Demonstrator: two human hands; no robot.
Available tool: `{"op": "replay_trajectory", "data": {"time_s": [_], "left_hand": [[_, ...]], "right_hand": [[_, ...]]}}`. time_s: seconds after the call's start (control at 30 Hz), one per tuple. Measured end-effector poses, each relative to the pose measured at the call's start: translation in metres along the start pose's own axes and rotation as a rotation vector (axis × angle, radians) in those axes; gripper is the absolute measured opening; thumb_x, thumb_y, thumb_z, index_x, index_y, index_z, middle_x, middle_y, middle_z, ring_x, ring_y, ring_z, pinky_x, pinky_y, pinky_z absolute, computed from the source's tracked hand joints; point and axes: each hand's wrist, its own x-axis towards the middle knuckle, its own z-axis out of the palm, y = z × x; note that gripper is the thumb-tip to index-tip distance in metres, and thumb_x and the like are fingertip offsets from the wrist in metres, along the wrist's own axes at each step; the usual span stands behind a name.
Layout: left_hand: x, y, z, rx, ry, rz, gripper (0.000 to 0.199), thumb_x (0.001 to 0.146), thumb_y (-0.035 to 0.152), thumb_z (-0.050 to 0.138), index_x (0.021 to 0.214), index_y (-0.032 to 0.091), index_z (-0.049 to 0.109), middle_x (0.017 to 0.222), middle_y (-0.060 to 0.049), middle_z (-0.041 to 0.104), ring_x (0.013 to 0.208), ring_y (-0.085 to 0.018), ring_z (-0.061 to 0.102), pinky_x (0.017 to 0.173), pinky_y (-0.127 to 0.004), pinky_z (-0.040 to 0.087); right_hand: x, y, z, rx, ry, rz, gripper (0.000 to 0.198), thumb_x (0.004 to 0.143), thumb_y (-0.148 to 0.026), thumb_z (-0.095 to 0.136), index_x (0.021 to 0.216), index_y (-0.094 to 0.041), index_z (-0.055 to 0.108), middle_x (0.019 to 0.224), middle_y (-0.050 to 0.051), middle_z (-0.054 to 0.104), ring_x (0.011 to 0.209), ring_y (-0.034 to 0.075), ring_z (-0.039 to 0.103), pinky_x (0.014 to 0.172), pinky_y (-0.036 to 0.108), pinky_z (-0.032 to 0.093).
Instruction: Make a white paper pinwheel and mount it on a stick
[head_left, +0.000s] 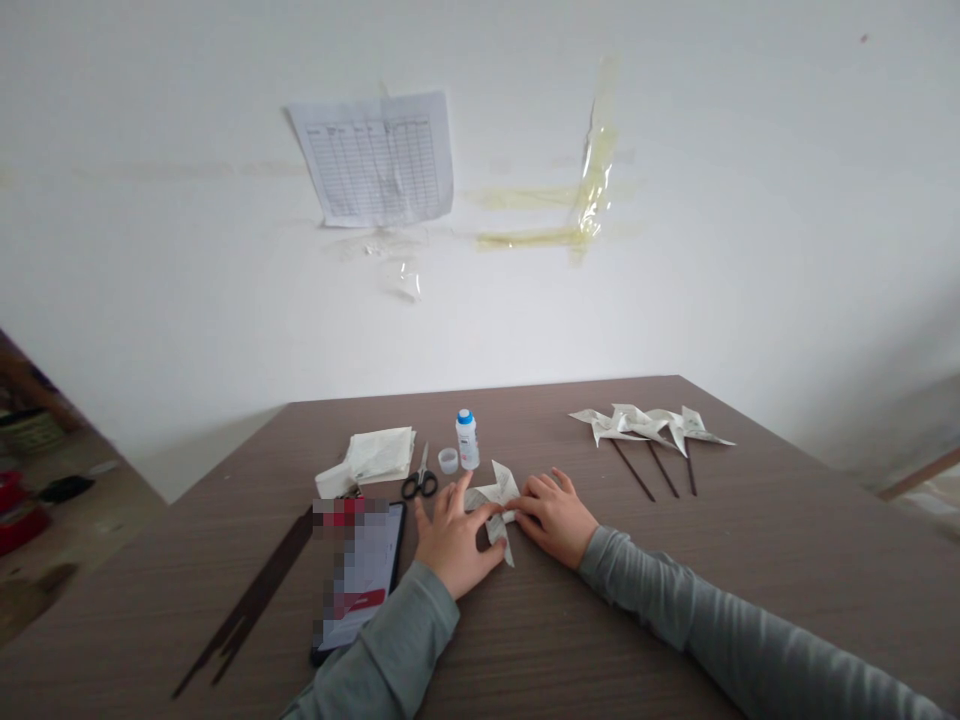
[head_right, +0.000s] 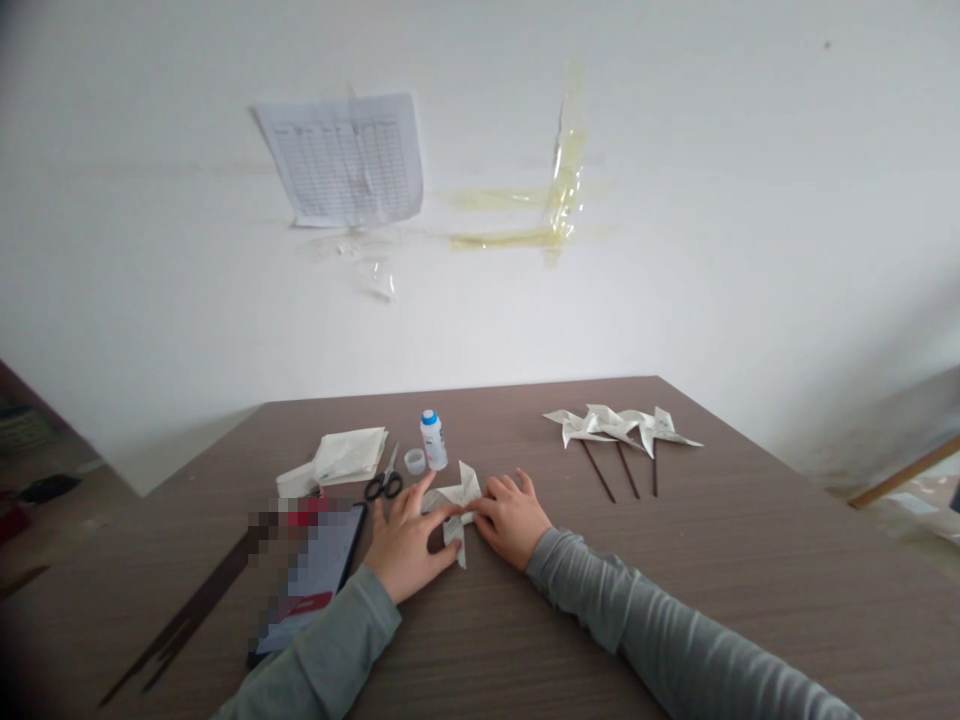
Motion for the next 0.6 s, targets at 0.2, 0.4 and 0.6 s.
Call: {"op": "replay_trajectory", "data": {"time_s": [0.2, 0.4, 0.6], "left_hand": [[0.002, -0.008, 0.012, -0.003, 0.047, 0.027, 0.052, 0.101, 0.035, 0.102, 0.152, 0.042, 0.097, 0.211, -0.011, 0.052, 0.191, -0.057, 0.050, 0.155, -0.101, 0.026], [0.003, -0.013, 0.017, -0.008, 0.069, 0.037, 0.058, 0.100, 0.037, 0.102, 0.156, 0.047, 0.095, 0.210, -0.008, 0.054, 0.190, -0.056, 0.051, 0.156, -0.100, 0.026], [0.002, -0.010, 0.012, 0.000, 0.064, 0.041, 0.054, 0.098, 0.034, 0.103, 0.150, 0.049, 0.099, 0.208, -0.006, 0.056, 0.188, -0.057, 0.055, 0.154, -0.101, 0.029]], "right_hand": [[-0.003, 0.002, -0.001, 0.022, -0.029, 0.021, 0.033, 0.120, -0.024, 0.078, 0.141, -0.038, 0.100, 0.127, 0.009, 0.090, 0.130, 0.035, 0.083, 0.145, 0.075, 0.052], [-0.003, 0.005, -0.001, 0.059, -0.010, 0.042, 0.029, 0.117, -0.023, 0.083, 0.135, -0.037, 0.102, 0.126, 0.008, 0.092, 0.131, 0.035, 0.086, 0.147, 0.074, 0.052], [-0.002, 0.005, 0.000, 0.048, -0.024, 0.015, 0.035, 0.119, -0.026, 0.079, 0.143, -0.039, 0.101, 0.122, 0.009, 0.089, 0.126, 0.035, 0.083, 0.143, 0.075, 0.055]]}}
